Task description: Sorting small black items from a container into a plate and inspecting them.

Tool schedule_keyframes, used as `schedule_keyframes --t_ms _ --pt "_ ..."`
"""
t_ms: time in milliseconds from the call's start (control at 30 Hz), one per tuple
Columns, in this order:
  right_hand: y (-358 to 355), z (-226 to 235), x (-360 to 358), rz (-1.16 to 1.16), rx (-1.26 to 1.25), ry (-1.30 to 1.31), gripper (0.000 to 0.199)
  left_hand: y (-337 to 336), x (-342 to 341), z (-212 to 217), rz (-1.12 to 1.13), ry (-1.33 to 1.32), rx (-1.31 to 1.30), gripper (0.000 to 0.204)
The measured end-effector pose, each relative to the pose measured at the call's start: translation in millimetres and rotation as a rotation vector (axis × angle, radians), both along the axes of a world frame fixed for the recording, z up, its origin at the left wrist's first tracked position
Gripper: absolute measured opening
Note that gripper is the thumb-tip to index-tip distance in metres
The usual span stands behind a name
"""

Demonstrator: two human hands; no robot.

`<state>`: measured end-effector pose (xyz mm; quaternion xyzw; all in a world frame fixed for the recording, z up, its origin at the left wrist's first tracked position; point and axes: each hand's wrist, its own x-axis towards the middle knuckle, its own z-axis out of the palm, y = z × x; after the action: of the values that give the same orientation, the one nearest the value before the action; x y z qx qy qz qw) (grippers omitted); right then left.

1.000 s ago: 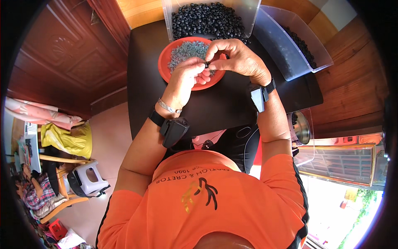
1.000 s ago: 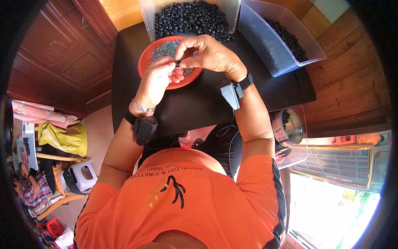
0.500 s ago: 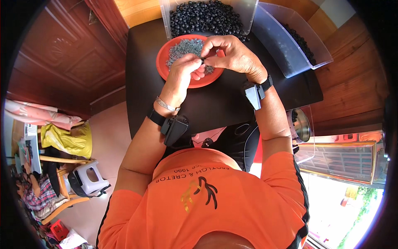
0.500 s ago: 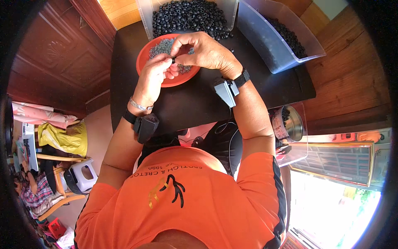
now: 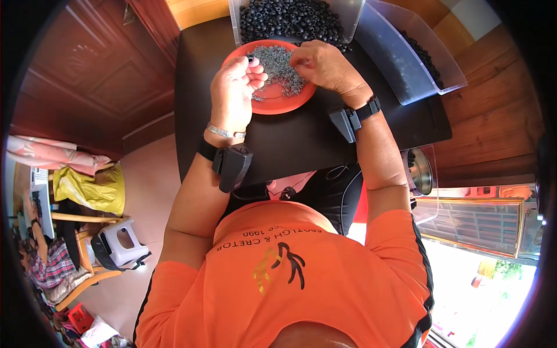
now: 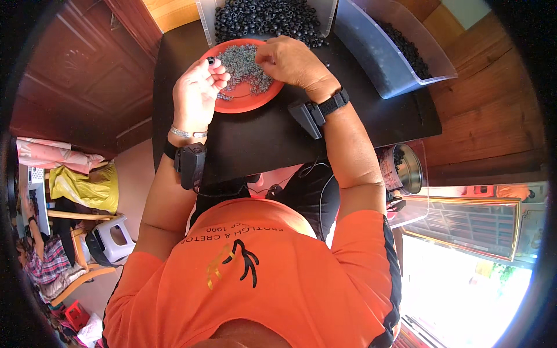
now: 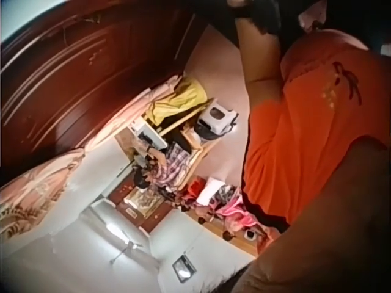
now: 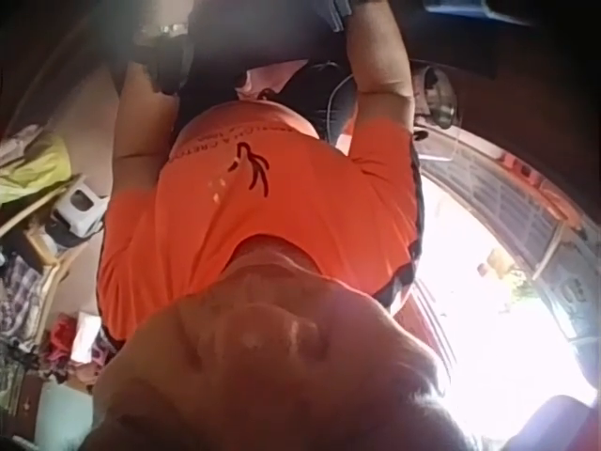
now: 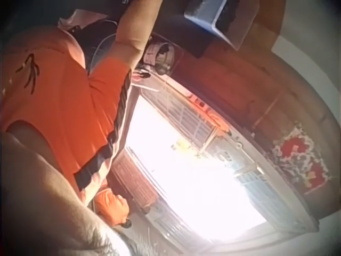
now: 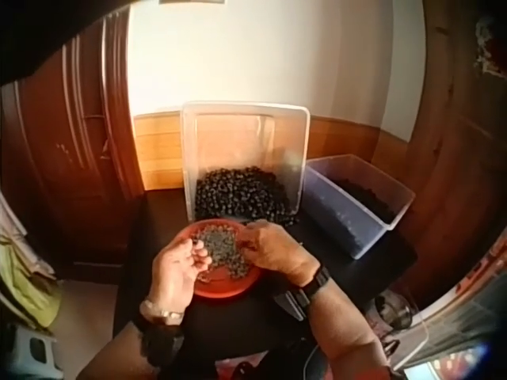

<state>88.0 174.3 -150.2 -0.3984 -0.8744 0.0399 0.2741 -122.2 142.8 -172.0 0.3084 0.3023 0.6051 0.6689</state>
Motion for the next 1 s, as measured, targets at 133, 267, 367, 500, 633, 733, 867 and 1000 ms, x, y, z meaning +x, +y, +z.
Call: schedule_keyframes --t_ms 133,267,367,500,633,733,867,1000 --pt "-4.2 -1.3 -12.2 -0.033 0.106 0.07 0.011 0.4 -1.0 0.0 0.016 -0.032 -0.041 0.02" --pt "-7.1 -4.4 -23.1 0.031 0.088 -0.018 0.011 2.4 -2.3 -0.9 0.032 -0.047 -0.052 0.02" --pt "-7.8 -9.0 -25.8 0.016 0.078 -0.139 0.012 2.2 -1.9 0.4 0.032 -0.019 -0.072 0.022" --pt "-6.5 -13.2 -30.1 0.004 0.043 -0.185 0.011 2.2 0.0 -0.2 0.023 -0.057 -0.081 0.022" --pt "-3.8 -19.7 -35.7 -0.009 0.16 -0.25 0.009 2.3 1.1 -1.5 0.012 -0.074 -0.073 0.021" --pt "-1.4 -20.2 -34.3 -0.007 0.119 -0.175 0.008 2.7 0.1 -1.9 0.018 -0.08 -0.091 0.021" --pt "0.7 -9.6 -21.5 0.026 -0.078 0.152 0.007 1.6 -0.4 0.8 0.049 -0.088 -0.096 0.021" --pt "-4.6 -8.1 -17.1 -0.007 0.145 -0.203 0.009 0.9 1.1 0.0 0.031 -0.069 -0.082 0.022"
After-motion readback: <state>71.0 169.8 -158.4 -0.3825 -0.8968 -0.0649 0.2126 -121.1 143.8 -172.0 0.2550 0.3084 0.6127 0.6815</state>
